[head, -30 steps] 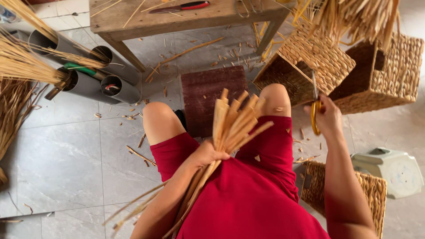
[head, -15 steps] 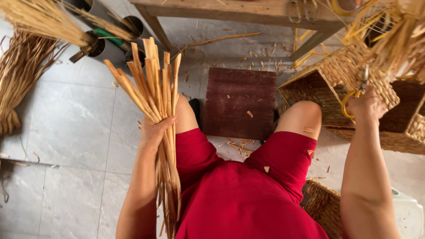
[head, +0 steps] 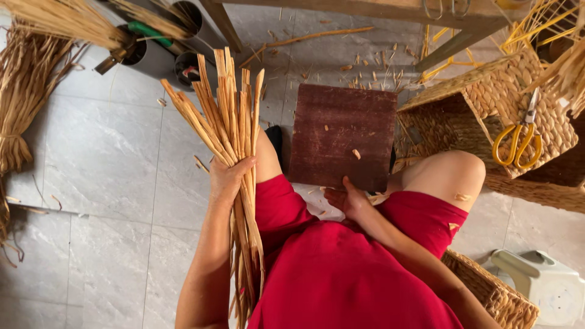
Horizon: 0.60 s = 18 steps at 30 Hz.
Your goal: The person sits with a woven water-hyacinth basket on their lap and uses scissors to trim loose fibers from its edges. They then set the basket aside, lay bundles of raw stalks across their lap, and cut the stalk ends with scissors, gathering the trimmed stalks together.
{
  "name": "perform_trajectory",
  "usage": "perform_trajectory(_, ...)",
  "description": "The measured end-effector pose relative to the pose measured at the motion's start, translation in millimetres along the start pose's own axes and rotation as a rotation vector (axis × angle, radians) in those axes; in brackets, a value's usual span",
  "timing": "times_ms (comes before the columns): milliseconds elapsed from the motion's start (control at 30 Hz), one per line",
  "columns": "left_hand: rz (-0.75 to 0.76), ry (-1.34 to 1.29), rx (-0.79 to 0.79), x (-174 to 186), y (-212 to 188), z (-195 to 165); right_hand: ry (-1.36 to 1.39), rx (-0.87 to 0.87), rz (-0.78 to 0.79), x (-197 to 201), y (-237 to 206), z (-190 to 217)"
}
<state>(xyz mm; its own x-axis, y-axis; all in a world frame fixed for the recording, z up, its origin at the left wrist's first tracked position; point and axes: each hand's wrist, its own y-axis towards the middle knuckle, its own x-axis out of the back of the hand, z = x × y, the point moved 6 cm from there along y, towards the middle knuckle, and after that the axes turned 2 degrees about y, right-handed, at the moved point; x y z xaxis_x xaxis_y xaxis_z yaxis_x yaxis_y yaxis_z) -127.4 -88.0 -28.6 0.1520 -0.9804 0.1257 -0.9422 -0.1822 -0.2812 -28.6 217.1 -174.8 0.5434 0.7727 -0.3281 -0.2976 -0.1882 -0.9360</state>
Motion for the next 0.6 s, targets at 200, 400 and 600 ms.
perform_trajectory(200, 0.016, 0.027, 0.045, -5, 3, 0, 0.192, 0.342, 0.132, -27, 9, 37)
perform_trajectory(400, 0.0, 0.054, 0.048, -12, 5, -4, 0.081, 0.356, 0.295, -95, 19, 118)
perform_trajectory(600, -0.012, 0.215, 0.061, -16, 11, -6, -1.393, 0.55, 0.34, -88, 37, 100)
